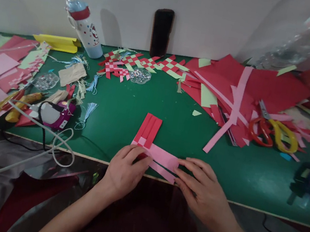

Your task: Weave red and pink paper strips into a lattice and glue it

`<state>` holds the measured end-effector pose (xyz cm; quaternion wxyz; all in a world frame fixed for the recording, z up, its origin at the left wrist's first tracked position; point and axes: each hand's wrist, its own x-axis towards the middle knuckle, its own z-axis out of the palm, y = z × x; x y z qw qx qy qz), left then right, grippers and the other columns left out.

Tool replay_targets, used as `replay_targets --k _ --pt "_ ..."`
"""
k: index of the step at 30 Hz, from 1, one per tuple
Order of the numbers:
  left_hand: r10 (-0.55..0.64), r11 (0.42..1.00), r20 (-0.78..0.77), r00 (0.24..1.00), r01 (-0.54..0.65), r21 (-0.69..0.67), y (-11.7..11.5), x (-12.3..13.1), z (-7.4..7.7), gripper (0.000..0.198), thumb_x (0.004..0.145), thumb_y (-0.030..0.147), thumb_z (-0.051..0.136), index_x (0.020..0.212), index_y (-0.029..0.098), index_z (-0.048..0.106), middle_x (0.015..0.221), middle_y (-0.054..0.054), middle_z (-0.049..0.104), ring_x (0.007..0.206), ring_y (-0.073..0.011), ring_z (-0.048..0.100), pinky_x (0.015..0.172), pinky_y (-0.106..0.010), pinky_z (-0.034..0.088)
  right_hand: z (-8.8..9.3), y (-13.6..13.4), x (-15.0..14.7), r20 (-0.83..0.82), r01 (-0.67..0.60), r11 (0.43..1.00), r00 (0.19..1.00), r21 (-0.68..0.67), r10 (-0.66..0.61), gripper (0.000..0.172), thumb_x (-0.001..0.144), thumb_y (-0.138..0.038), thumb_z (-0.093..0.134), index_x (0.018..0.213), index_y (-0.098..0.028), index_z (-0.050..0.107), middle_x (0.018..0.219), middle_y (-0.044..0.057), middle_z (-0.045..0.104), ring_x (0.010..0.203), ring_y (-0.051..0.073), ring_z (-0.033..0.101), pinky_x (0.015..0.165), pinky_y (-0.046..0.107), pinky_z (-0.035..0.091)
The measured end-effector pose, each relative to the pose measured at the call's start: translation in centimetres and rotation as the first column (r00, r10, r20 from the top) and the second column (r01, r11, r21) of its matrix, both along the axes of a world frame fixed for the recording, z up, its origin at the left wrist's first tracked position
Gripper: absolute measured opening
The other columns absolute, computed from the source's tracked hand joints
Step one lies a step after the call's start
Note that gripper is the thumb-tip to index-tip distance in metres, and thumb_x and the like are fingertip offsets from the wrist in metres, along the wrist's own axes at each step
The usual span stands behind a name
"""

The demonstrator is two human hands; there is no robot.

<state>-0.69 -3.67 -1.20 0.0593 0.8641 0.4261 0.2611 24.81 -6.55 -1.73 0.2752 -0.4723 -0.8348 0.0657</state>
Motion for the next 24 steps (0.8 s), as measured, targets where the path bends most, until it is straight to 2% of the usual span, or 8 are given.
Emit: replay_targets --k 7,13,17,24 --pt "0.013 1.000 -0.008 1.000 -0.012 0.014 0.0 0.1 -0.2 0.025 0.090 0.014 0.055 0.110 0.022 0.069 0.110 -0.008 0.065 0.103 -0.0238 0.058 0.089 -0.041 0.057 0.0 0.0 0.1 0.017 -0.023 1.000 1.000 0.011 0.023 0.019 0.089 -0.019 0.063 0.104 -0.023 0.073 0.114 0.009 0.069 0.113 0.026 0.056 0.092 0.046 0.052" --pt "0.011 1.000 -0.059 0.998 -0.010 0.022 0.0 0.0 -0.4 0.027 0.090 0.013 0.055 0.112 0.023 0.068 0.111 -0.007 0.065 0.104 -0.0239 0.058 0.090 -0.041 0.056 0.4 0.1 0.2 -0.040 -0.017 1.000 0.999 -0.013 0.017 0.019 0.089 -0.020 0.061 0.105 -0.023 0.073 0.113 0.009 0.069 0.110 0.025 0.057 0.091 0.044 0.053" --pt "0.015 1.000 -0.060 0.998 -0.013 0.028 -0.1 0.0 -0.4 0.025 0.090 0.013 0.056 0.108 0.023 0.069 0.110 -0.008 0.065 0.102 -0.0242 0.057 0.089 -0.041 0.056 1.0 0.9 0.0 -0.111 0.063 0.998 0.992 -0.007 -0.063 0.023 0.092 -0.019 0.057 0.110 -0.025 0.071 0.106 0.008 0.071 0.102 0.024 0.061 0.085 0.041 0.055" --pt "0.026 0.999 -0.103 0.994 -0.021 0.041 -0.1 0.7 0.5 0.025 0.090 0.012 0.054 0.107 0.023 0.068 0.110 -0.008 0.064 0.104 -0.0251 0.056 0.088 -0.041 0.053 1.2 3.6 -0.8 -0.079 0.102 0.994 0.991 -0.025 -0.104 0.017 0.094 -0.025 0.056 0.094 -0.022 0.072 0.089 0.006 0.071 0.086 0.021 0.063 0.081 0.040 0.052"
